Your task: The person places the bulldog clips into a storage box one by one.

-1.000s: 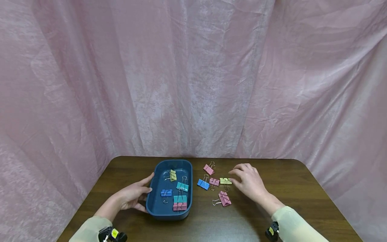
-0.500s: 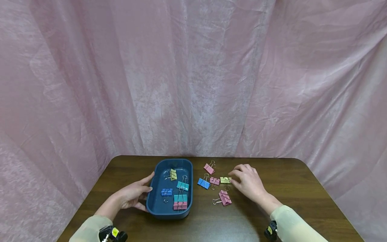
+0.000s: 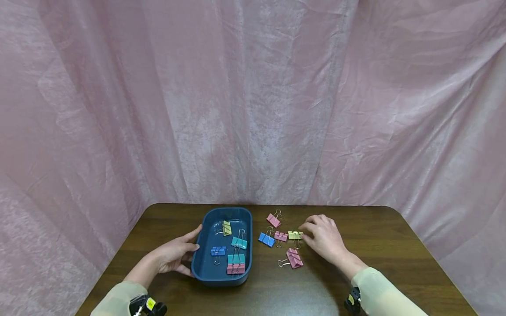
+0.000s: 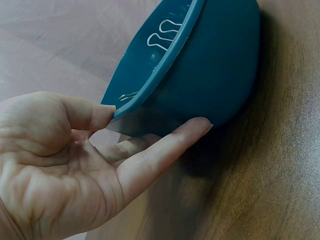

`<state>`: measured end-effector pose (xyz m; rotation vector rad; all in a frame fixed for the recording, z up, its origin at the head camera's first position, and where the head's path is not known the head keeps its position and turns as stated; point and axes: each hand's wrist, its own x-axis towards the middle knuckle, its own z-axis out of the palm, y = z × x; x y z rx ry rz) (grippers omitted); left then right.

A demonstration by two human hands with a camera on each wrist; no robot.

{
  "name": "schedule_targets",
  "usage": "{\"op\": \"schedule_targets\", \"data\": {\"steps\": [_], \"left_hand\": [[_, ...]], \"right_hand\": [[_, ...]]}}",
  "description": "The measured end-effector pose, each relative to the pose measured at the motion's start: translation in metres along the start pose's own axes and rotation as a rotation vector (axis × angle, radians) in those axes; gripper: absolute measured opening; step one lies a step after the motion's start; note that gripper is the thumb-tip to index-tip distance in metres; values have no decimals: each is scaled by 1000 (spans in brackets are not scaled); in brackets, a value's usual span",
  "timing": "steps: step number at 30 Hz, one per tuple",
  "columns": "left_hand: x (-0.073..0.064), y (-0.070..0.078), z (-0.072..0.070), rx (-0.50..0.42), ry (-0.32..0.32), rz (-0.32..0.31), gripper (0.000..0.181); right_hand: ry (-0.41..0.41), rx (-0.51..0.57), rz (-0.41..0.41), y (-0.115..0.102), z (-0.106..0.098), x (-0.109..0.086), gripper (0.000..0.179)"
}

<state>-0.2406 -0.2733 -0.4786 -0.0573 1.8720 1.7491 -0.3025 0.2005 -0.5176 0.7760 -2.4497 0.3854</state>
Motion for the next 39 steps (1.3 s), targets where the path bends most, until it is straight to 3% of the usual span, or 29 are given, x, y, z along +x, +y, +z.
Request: {"op": "schedule_targets", "data": {"steps": [14,30,39], "left_hand": [[-1,2,0,3,-12,-2,70],[-1,2,1,4,-10,5,70],[-1,1,1,-1,-9,-2,70]], "right_hand": [[-9,18,-5,1,4,1,15],[51,1,-38,-2,9,4,16],[13,-3,-6,-2,9,3,11]]}}
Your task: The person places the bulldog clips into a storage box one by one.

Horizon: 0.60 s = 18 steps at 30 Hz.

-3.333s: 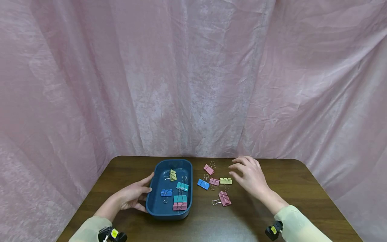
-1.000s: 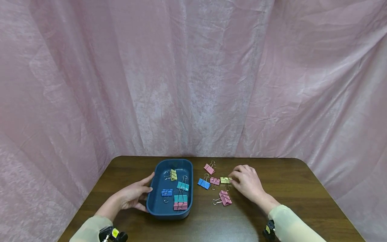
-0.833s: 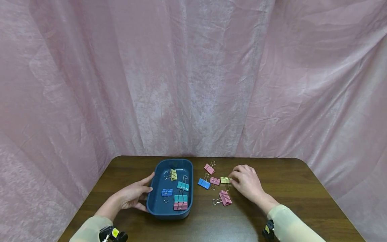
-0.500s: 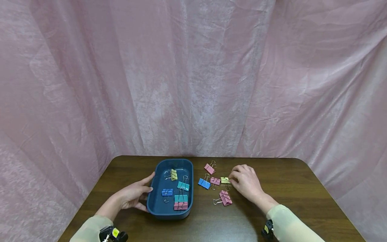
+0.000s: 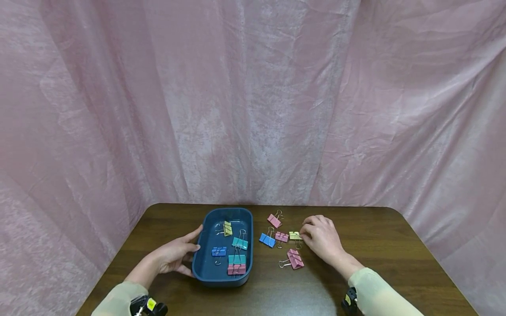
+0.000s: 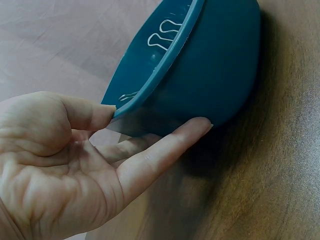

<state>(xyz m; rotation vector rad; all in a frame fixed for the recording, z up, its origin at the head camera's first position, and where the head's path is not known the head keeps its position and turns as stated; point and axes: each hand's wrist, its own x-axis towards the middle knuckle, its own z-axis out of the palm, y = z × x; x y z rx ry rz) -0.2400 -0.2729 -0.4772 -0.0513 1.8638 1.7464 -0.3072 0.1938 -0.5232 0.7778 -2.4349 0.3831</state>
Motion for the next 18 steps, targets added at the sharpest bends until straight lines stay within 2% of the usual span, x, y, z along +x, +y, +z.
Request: {"op": "schedule_targets", "data": {"steps": [8,18], "left_hand": [[2,0,0,4,2,6,69],[1,0,0,10,10,2,69]], "right_hand": [[7,-13,-18,3,-1,1,9],[76,-21,-32,6,-4,1,12]]}}
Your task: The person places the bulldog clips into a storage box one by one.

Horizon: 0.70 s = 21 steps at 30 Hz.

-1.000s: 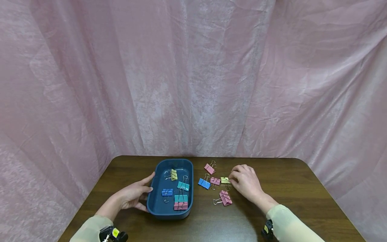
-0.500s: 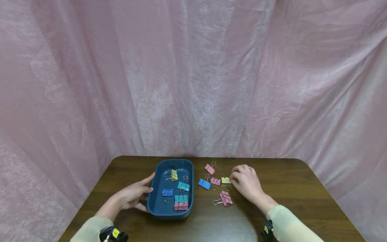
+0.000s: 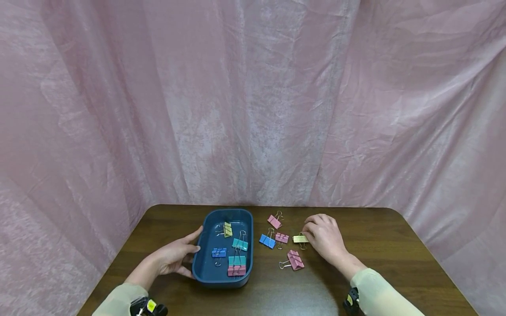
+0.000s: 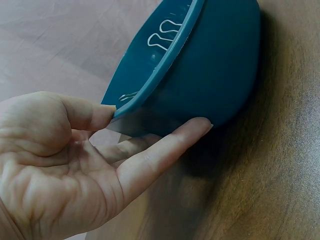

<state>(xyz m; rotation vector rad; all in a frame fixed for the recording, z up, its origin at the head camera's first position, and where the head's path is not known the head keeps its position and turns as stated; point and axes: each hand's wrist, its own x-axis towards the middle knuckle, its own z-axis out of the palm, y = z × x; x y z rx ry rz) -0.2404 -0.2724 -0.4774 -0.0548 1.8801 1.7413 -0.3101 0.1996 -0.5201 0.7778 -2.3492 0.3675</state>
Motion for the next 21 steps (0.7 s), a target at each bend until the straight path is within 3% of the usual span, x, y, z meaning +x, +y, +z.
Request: {"op": "schedule_targets", "data": {"steps": [21], "left_hand": [[0,1,1,-3,6,-6,69]], "right_hand": [[44,8,10,9,-10,1,12]]}}
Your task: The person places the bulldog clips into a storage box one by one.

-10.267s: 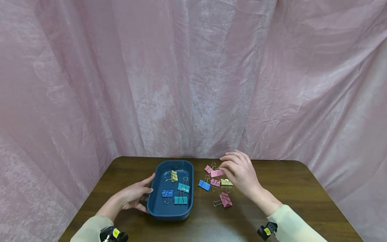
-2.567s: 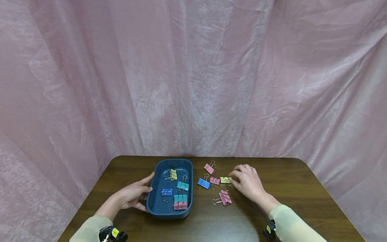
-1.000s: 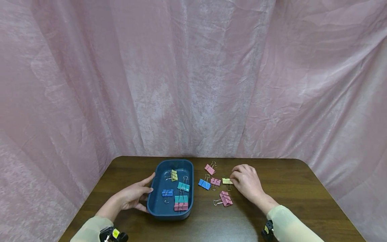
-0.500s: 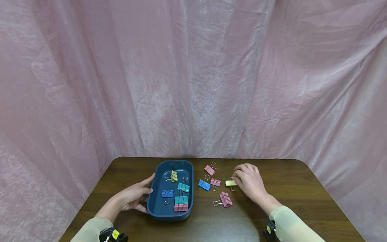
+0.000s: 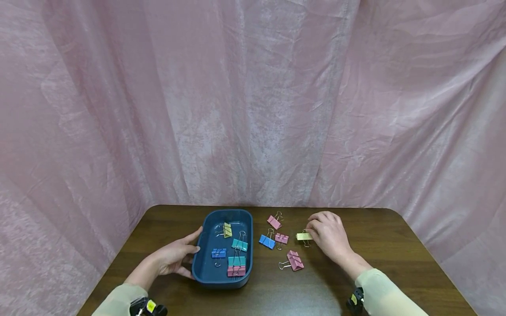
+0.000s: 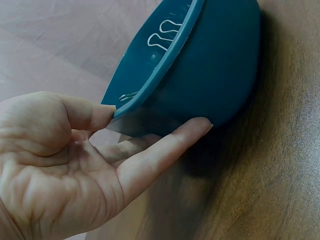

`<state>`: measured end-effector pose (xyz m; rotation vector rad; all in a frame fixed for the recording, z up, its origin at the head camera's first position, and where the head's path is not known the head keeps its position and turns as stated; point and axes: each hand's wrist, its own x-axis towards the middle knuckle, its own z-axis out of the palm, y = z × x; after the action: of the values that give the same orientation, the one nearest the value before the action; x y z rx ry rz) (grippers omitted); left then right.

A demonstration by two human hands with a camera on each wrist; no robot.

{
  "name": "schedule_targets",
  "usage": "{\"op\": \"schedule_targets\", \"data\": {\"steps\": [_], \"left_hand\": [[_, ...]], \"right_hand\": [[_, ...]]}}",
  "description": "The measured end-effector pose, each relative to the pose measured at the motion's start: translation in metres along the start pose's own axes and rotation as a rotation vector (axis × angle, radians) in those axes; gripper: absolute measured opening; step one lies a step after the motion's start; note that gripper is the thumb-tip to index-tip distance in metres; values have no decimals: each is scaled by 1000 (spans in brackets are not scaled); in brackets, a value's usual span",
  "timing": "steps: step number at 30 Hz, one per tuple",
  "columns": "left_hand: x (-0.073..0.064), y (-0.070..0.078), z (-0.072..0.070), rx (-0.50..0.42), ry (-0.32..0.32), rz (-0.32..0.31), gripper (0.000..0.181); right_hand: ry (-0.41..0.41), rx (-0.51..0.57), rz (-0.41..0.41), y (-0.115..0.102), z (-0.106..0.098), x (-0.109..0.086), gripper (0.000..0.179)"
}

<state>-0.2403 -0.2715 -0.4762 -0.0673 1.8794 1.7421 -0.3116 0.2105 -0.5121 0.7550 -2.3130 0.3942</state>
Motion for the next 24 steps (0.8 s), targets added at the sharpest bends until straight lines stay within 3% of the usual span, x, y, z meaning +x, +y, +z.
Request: {"op": "schedule_targets", "data": {"steps": [24], "left_hand": [[-1,-2,-1,-9,-29,22,70]], "right_hand": [[79,38,-14,-2,-25,6,11]]}}
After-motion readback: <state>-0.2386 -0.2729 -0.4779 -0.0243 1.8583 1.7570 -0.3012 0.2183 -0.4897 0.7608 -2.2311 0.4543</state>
